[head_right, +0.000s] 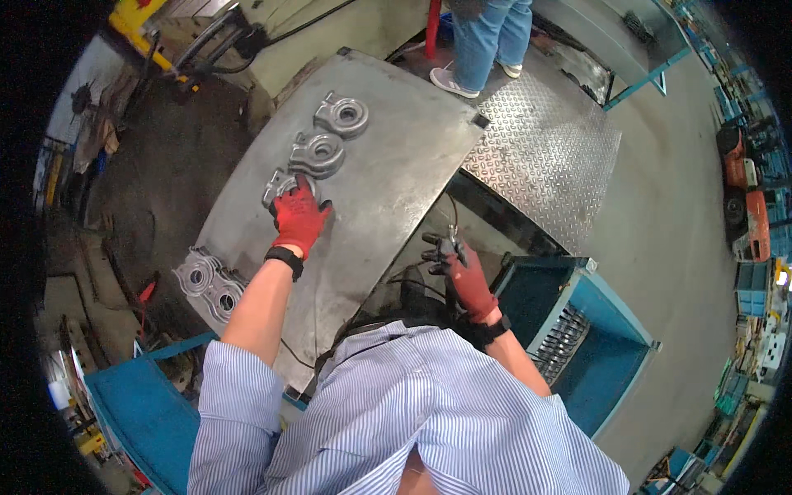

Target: The recorder is inspecting and organizing metal castings on a table, occasionally using a small tool to check details.

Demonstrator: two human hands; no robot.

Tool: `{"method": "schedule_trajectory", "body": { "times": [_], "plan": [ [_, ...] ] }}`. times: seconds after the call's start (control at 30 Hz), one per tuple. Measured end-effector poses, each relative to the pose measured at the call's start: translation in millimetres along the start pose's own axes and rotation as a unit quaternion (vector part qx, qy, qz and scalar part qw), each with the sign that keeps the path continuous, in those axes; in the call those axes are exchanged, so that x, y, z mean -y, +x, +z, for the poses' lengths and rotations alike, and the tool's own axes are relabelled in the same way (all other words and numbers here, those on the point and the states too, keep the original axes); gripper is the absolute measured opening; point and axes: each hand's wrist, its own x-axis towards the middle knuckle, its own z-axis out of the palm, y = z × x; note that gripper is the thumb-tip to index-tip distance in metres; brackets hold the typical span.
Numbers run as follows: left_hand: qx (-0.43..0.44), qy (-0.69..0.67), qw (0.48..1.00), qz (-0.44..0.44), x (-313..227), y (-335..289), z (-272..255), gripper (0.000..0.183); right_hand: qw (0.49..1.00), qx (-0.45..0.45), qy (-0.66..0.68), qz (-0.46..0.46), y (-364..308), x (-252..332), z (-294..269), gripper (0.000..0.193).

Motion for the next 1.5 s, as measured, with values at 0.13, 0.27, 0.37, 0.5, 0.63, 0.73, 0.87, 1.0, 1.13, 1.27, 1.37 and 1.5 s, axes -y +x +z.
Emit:
{"method": "schedule_trajectory", "body": {
  "times": [0.13, 0.27, 0.37, 0.5, 0.63, 0.73, 0.87, 1.0, 1.13, 1.27, 1.37, 1.5],
  "plan": [
    [-0.017, 0.126, 0.992, 0.002, -4.1, 23.9, 32.9, 0.093, 0.990, -0.025, 0.135, 0.022, -10.4, -22.0, -11.0, 0.026],
    [-0.043, 0.084, 0.995, -0.016, -6.7, 33.4, 34.7, 0.076, 0.987, -0.013, 0.156, 0.033, -11.5, -18.2, -22.1, 0.027],
    [-0.039, -0.047, 0.996, -0.062, 2.3, 22.6, 10.6, 0.076, 0.995, -0.013, 0.099, 0.003, -8.8, 4.3, -23.7, 0.026],
    [-0.150, -0.340, 0.917, -0.147, 38.8, -12.9, 4.3, 0.074, 0.986, 0.029, 0.161, 0.016, -6.6, -12.1, -12.9, 0.022],
    [-0.142, -0.685, 0.684, -0.206, 85.3, -73.5, 33.7, 0.048, 0.996, 0.078, 0.025, -0.031, -7.4, -1.0, 5.8, 0.019],
    [-0.162, -0.865, 0.435, -0.194, 69.1, -129.2, 55.9, 0.030, 0.992, 0.124, 0.005, -0.033, -12.4, 2.2, 26.1, 0.021],
    [-0.042, -0.950, 0.234, -0.203, 37.6, -176.3, 87.9, 0.025, 0.987, 0.160, 0.011, -0.026, -23.3, -9.8, 55.6, 0.024],
    [0.086, -0.946, 0.230, -0.211, 19.0, -211.4, 94.9, 0.026, 0.979, 0.194, -0.067, 0.004, -35.4, -19.6, 78.7, 0.032],
    [0.264, -0.870, 0.355, -0.219, 27.6, -222.5, 75.8, 0.032, 0.949, 0.251, -0.191, -0.022, -44.3, -7.6, 95.8, 0.039],
    [0.171, -0.513, 0.820, -0.186, 35.4, -216.6, 80.3, 0.049, 0.945, 0.206, -0.250, -0.053, -60.9, -28.3, 114.1, 0.038],
    [0.124, -0.447, 0.861, -0.210, 31.3, -202.2, 82.5, 0.062, 0.944, 0.212, -0.253, -0.024, -60.7, -28.7, 119.3, 0.035],
    [0.090, -0.403, 0.883, -0.222, 26.4, -179.6, 106.4, 0.072, 0.941, 0.212, -0.263, 0.000, -55.5, -21.2, 124.4, 0.033]
  ]
}}
